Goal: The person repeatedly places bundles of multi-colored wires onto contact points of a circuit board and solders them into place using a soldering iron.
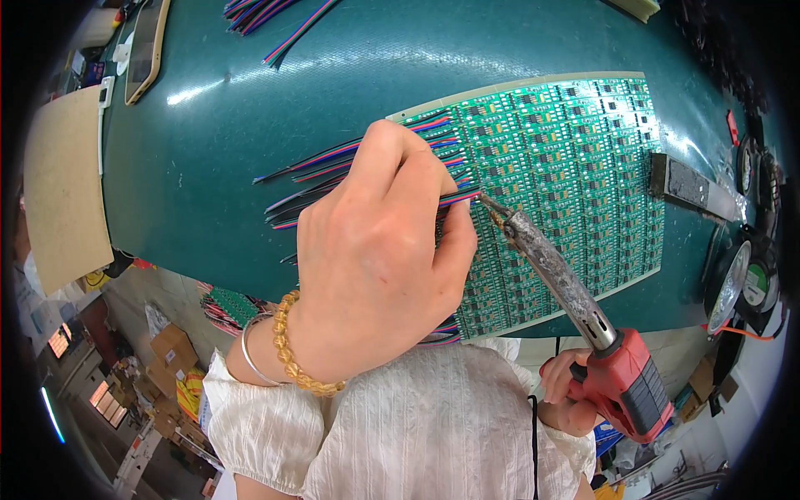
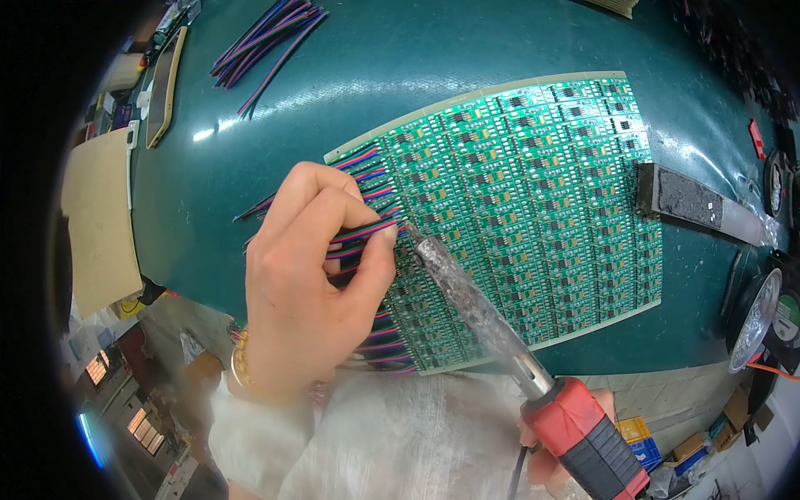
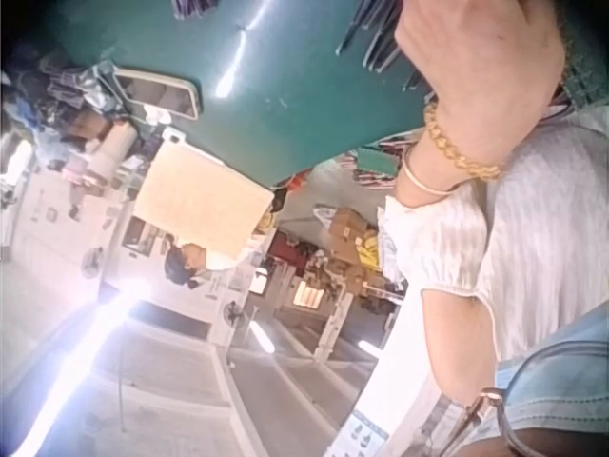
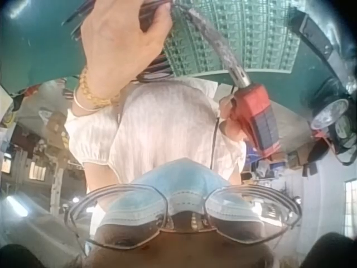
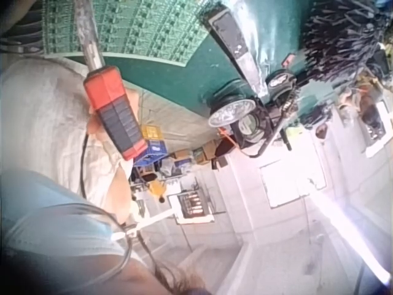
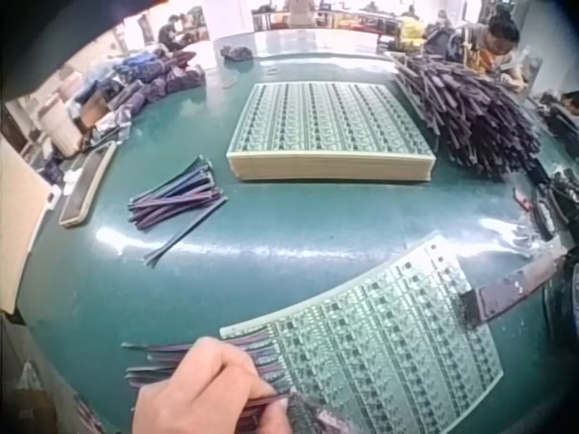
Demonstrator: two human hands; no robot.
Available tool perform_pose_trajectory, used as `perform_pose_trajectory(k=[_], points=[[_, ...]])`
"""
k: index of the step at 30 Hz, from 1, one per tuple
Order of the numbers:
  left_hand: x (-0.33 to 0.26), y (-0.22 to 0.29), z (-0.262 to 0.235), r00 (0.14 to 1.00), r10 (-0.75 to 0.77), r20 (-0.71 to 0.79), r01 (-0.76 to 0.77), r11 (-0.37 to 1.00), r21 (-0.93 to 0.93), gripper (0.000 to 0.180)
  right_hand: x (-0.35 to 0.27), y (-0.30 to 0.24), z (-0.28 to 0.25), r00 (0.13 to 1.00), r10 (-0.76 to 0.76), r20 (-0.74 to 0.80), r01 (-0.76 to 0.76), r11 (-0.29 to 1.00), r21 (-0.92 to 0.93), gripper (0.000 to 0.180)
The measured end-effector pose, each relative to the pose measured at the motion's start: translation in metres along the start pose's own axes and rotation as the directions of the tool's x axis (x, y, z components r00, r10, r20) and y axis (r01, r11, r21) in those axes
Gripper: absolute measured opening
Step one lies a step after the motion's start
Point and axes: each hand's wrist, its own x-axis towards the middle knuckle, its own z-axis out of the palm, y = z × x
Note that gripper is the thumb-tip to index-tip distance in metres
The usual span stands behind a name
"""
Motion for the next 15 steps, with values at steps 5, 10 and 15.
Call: perform_pose_trajectory(k=[5,10,15], points=[[0.001,0.0,-0.002,1.0,0.01,0.013,-0.009,1.0,-0.004,0.015,0.0,0.014,0.005,0.991,-0.107,-0.074,0.109,0.994,0.026,0.041],[0.003,-0.001,-0.004,1.0,0.004,0.028,-0.004,1.0,-0.011,0.015,0.0,0.006,0.005,0.99,-0.123,-0.065,0.115,0.987,-0.116,0.037],[0.002,-0.001,-0.004,1.0,0.003,0.012,-0.003,1.0,-0.007,0.015,-0.004,-0.003,0.002,1.0,0.015,-0.007,-0.016,0.983,-0.182,0.028]])
